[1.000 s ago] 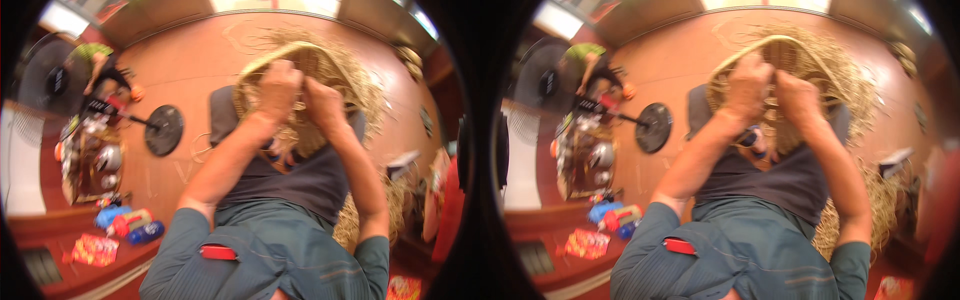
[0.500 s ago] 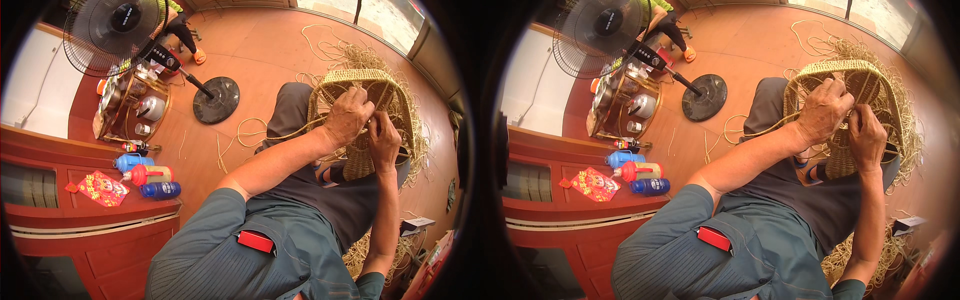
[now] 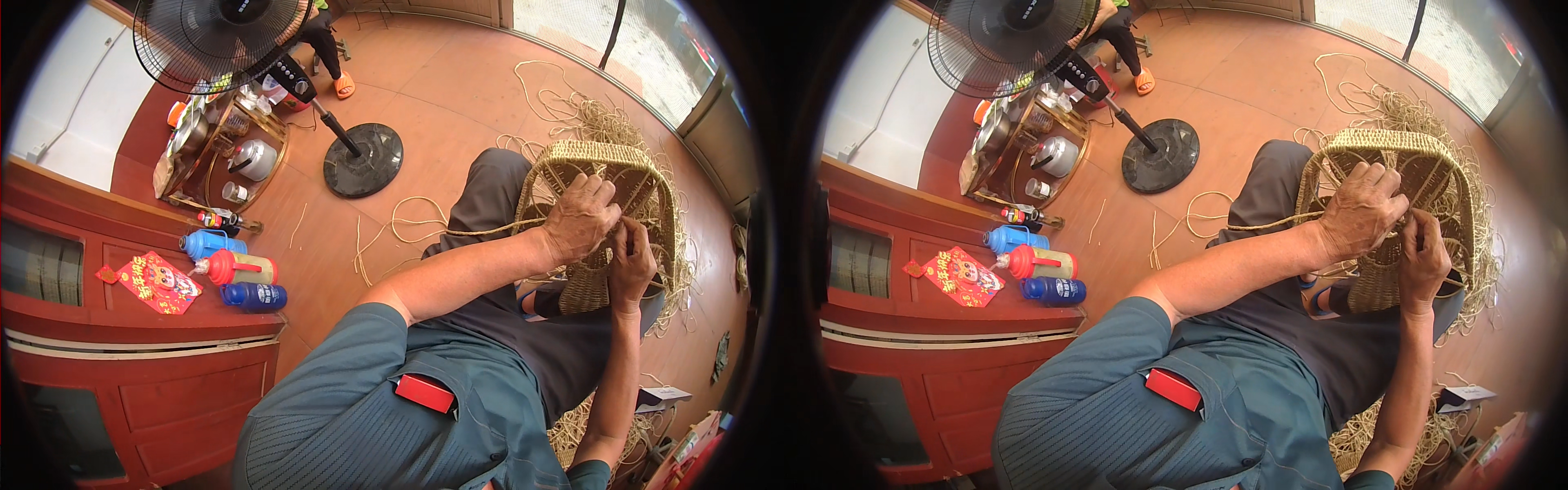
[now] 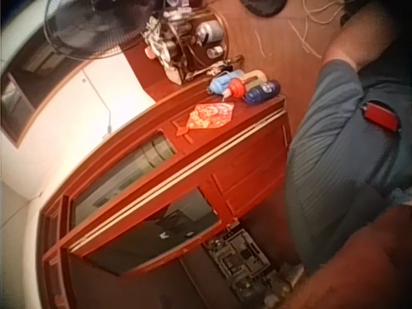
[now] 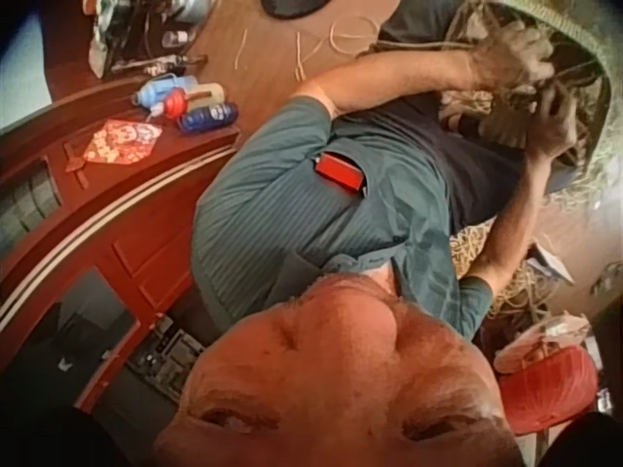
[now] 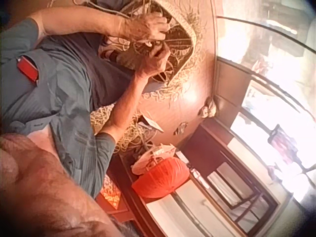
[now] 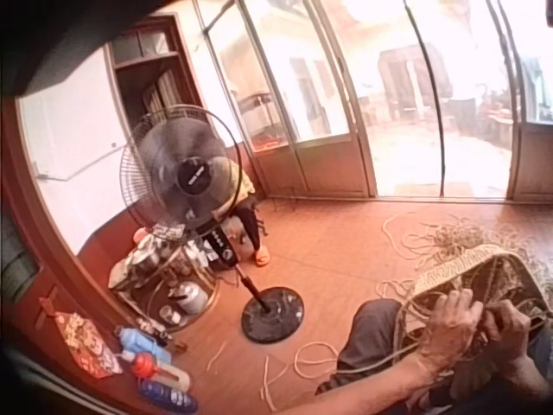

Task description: Weaving a large straw or wicker basket by hand.

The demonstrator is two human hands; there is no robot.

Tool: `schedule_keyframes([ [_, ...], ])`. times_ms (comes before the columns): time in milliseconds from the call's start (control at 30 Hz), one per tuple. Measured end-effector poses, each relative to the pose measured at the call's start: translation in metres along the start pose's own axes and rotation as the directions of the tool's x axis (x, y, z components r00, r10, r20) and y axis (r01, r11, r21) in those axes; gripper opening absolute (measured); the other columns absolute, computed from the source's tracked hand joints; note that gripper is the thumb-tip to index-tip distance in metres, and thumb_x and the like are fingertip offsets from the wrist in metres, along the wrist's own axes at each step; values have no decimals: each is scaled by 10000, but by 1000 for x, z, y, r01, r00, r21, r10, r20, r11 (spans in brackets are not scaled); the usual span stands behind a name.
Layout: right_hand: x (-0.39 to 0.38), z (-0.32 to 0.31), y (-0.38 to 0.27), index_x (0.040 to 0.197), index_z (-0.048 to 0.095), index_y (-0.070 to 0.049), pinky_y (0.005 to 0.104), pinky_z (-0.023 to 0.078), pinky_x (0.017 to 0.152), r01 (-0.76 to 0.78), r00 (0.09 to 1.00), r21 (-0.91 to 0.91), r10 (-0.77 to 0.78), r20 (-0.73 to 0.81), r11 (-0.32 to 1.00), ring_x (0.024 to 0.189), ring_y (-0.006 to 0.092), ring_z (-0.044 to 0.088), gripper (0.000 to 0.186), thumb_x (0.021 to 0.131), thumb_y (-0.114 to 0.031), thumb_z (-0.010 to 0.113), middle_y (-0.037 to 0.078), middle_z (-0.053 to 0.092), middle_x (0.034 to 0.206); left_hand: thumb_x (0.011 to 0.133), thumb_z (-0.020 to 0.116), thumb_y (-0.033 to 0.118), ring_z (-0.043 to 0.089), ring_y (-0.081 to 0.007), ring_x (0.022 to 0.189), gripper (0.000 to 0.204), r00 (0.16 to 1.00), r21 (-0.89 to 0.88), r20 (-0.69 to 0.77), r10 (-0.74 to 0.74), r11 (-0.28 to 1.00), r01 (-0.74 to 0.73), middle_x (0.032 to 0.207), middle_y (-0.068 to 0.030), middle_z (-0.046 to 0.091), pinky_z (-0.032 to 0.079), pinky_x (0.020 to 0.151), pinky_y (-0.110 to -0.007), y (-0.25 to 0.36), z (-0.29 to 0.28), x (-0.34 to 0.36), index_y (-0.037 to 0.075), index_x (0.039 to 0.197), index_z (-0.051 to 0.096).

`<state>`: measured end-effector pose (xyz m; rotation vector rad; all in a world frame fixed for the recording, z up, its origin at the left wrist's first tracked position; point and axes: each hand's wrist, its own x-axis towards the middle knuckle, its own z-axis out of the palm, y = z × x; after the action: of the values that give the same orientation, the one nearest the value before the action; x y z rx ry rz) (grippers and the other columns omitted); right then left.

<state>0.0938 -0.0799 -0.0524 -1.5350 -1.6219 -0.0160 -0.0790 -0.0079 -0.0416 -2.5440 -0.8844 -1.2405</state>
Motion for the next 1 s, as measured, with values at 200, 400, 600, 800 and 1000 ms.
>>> schedule_keyframes([
  [200,-14,-8,15,1146,737,-45,357,590,758,-61,998,-11,61,9,998,786,208,724,88,1064,-67,714,110,740,933,882,692,219,593,-257,975,126,1000,28,-17,4,1000,-4,997,-91,607,465,899,-407,-1,-3,-1,96,908,703],
  [400,-19,-35,19,1160,734,-57,369,587,796,-76,997,-48,77,19,996,839,222,732,91,1090,-96,691,109,746,965,894,669,195,626,-231,979,90,984,-17,-111,142,989,-145,959,-51,610,507,911,-385,18,10,7,112,904,702],
  [600,-11,-43,8,1179,743,-72,407,594,866,-65,997,-55,63,-35,996,937,295,756,125,1078,-124,690,136,764,1065,858,679,167,675,-278,890,50,983,-169,-92,161,970,-175,902,-83,632,552,824,-434,12,26,12,117,857,676],
  [800,3,-33,-4,1077,759,-77,392,605,736,-139,983,-62,130,-130,988,787,271,777,103,1052,-178,760,120,782,924,917,675,121,663,-285,977,54,997,-93,53,64,994,-59,957,-82,630,550,857,-435,19,18,18,92,873,688],
  [1000,5,-32,-2,1087,786,-51,352,572,648,-343,937,15,344,-70,939,672,194,738,148,1054,-194,766,122,744,777,940,710,117,665,-282,907,73,988,-67,152,29,998,-19,905,-84,620,569,819,-422,24,20,21,77,879,701],
])
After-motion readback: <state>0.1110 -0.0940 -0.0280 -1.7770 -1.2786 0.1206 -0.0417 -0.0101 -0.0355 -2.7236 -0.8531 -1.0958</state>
